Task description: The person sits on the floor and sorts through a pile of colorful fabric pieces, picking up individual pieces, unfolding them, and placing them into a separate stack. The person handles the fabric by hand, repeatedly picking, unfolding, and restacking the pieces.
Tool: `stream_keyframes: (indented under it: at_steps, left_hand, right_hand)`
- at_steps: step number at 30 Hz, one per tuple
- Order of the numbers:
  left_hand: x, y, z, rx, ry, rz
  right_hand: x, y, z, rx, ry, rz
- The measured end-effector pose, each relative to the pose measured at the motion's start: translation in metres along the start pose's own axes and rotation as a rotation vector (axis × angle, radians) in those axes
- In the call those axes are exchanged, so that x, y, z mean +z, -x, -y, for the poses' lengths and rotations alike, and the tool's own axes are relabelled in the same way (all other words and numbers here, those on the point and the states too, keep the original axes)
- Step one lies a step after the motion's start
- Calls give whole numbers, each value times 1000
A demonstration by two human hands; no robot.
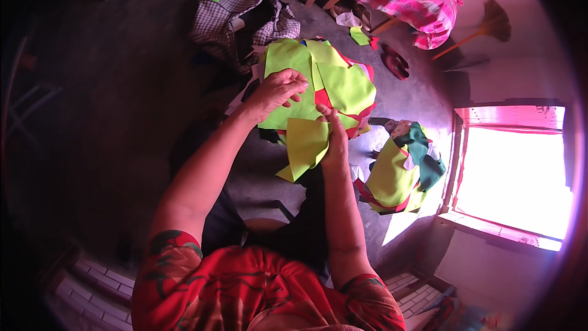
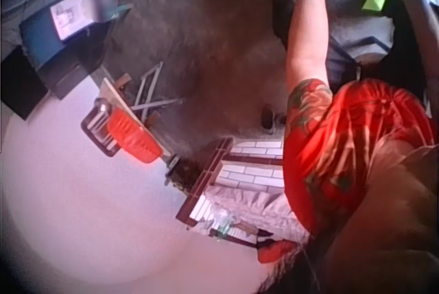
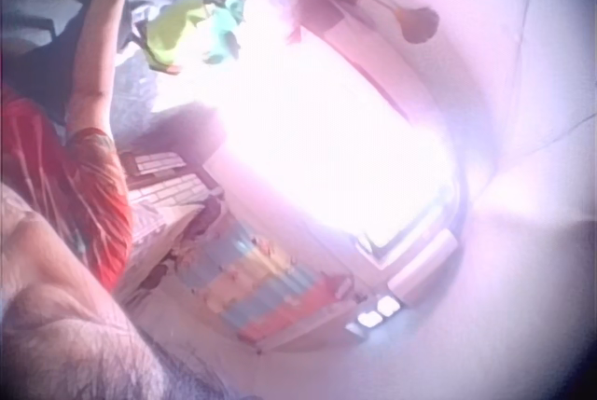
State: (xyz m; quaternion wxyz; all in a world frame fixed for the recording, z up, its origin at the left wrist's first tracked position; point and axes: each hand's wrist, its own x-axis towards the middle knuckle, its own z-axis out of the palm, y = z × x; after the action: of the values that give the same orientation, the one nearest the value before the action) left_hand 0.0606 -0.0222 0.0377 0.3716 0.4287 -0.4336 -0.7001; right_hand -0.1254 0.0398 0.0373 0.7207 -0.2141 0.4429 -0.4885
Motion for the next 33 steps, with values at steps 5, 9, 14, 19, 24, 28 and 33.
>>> stream_keyframes:
  at_steps: [5, 9, 14, 19, 24, 28, 33]
  left_hand:
    - [8, 1, 0, -135, -149, 114]
    - [13, 0, 4, -140, -182, 186]
    - [22, 5, 13, -153, -96, 186]
    - [20, -1, 21, -149, 34, 307]
    - [14, -8, 25, -17, 108, 115]
    - [13, -9, 16, 53, 198, 24]
    - [18, -7, 10, 71, 196, -4]
  right_hand:
    - [-4, -15, 2, -14, -233, -73]
    - [1, -20, -2, -57, -324, -37]
    - [-4, -23, -6, -92, -363, -30]
    - [-5, -23, 0, -99, -436, -16]
    - [-1, -23, 4, -95, -372, -36]
    - [-11, -30, 2, -108, -320, -58]
    - [-24, -40, -4, -193, -163, -101]
